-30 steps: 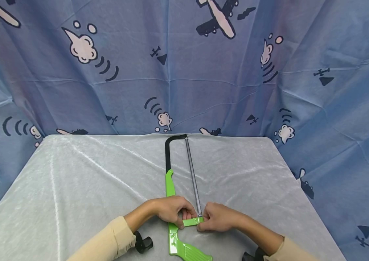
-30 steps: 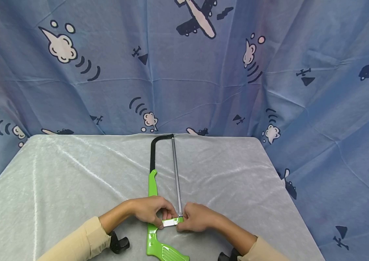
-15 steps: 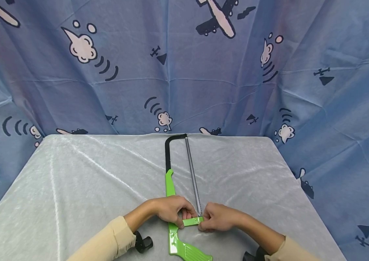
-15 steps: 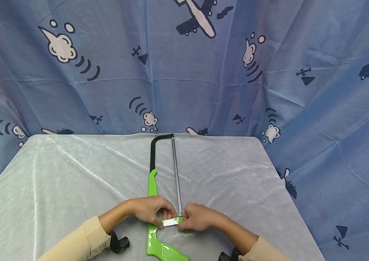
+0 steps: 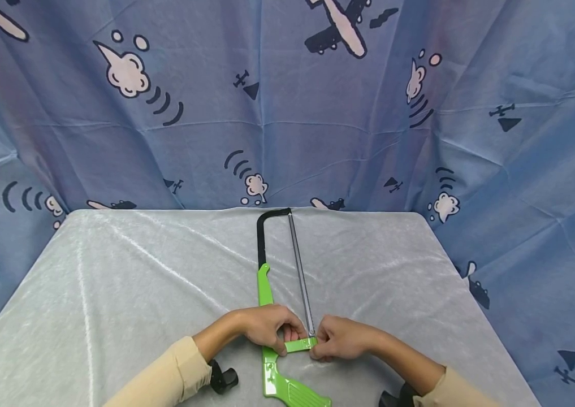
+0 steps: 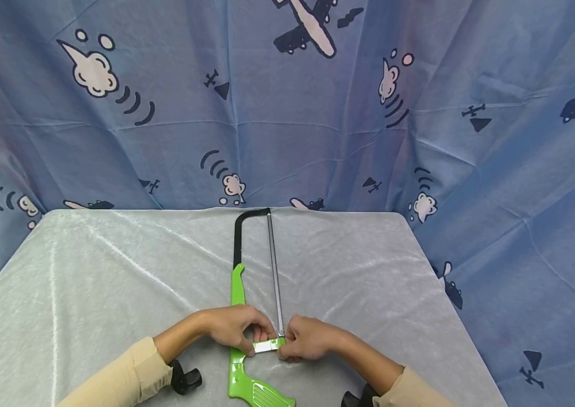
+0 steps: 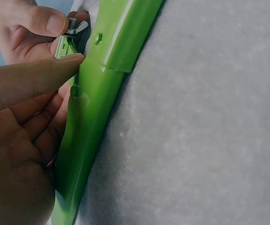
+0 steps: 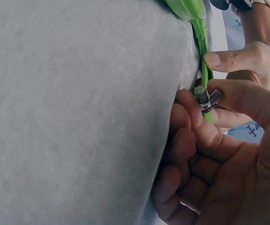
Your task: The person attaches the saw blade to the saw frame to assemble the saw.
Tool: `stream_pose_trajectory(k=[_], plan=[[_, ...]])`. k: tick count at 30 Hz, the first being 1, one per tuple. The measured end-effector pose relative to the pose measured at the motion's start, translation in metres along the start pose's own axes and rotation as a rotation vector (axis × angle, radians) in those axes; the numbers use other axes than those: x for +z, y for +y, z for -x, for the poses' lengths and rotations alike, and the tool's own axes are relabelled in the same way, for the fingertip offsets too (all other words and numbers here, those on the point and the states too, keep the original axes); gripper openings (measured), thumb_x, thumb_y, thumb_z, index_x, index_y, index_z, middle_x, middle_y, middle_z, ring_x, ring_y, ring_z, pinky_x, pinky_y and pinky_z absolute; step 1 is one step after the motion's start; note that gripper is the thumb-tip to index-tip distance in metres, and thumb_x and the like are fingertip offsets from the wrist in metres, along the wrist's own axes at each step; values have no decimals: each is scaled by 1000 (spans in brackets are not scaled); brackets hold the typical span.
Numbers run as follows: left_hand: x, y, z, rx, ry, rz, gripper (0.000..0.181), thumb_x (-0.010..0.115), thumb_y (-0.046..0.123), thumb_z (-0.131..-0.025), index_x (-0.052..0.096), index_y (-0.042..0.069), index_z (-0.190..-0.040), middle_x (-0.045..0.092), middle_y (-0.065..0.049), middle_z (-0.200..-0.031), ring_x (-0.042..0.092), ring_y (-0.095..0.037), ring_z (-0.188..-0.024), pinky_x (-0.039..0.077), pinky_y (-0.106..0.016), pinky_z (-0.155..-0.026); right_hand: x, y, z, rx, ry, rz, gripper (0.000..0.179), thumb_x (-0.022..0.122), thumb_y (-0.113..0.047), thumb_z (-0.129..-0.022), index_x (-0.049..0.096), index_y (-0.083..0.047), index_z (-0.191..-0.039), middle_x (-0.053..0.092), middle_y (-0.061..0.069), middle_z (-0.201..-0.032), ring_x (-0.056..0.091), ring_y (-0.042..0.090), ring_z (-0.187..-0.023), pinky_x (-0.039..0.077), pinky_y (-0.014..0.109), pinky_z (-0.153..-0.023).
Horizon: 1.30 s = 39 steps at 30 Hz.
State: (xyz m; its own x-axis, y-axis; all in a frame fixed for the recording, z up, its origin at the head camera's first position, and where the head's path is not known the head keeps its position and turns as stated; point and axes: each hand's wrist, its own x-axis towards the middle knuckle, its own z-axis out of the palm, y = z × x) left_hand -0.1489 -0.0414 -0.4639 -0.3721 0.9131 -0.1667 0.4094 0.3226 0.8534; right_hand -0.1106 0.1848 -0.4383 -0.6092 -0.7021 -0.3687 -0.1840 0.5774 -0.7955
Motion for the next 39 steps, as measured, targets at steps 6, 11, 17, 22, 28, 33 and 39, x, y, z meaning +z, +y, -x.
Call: stream_pose_trajectory(k=[6, 11, 17, 22, 28, 33, 39], plan=[[0, 1, 0, -4, -4, 8, 37, 79, -6, -76, 71, 5, -110, 61, 8, -85, 56, 0, -80, 49, -17, -76, -1, 0, 0, -19, -26, -25, 35, 69, -15, -86, 61, 7, -60, 46, -15, -49, 27, -6, -42, 20, 17, -42], [1, 1, 1, -9, -4, 8, 37, 79, -6, -76, 71, 5, -110, 61, 8, -85, 56, 0, -80, 49, -16, -76, -2, 1, 0, -26, -41, -24, 35, 68, -15, -87, 60, 7, -60, 45, -15, -50, 26, -6, -43, 19, 17, -42], [1, 1, 0, -16, -2, 12, 37, 79, -6, -76, 70, 4, -110, 61, 7, -85, 56, 0, -80, 49, -17, -76, -3, 1, 1, -30, -62, -36, 36, 66, -14, -89, 60, 8, -62, 46, -16, -50, 26, -5, -44, 20, 17, -42], [1, 1, 0, -22, 1, 10, 37, 79, -6, -76, 70, 4, -110, 61, 8, -85, 56, 1, -80, 49, -17, -76, -4, 1, 2, -28, -74, -49, 36, 66, -14, -90, 61, 9, -64, 45, -15, -51, 27, -4, -44, 20, 17, -43], [2, 0, 0, -29, 5, 7, 37, 79, -6, -76, 70, 5, -110, 60, 10, -84, 55, 1, -80, 49, -16, -76, -4, 1, 2, -47, -90, -64, 37, 64, -14, -91, 58, 10, -64, 43, -14, -51, 27, -5, -44, 20, 17, -43], [1, 1, 1, -23, -2, 21, 36, 79, -6, -76, 70, 5, -110, 61, 8, -85, 56, 0, -80, 49, -17, -76, -5, 2, 3, -68, -110, -98, 37, 64, -11, -92, 55, 11, -64, 42, -14, -52, 26, -4, -44, 20, 18, -43], [0, 3, 1, -20, -5, 12, 36, 79, -5, -76, 70, 5, -110, 62, 7, -86, 56, -1, -81, 49, -17, -76, -5, 2, 3, -64, -116, -100, 36, 64, -10, -92, 55, 11, -64, 42, -13, -52, 27, -4, -45, 20, 18, -43]])
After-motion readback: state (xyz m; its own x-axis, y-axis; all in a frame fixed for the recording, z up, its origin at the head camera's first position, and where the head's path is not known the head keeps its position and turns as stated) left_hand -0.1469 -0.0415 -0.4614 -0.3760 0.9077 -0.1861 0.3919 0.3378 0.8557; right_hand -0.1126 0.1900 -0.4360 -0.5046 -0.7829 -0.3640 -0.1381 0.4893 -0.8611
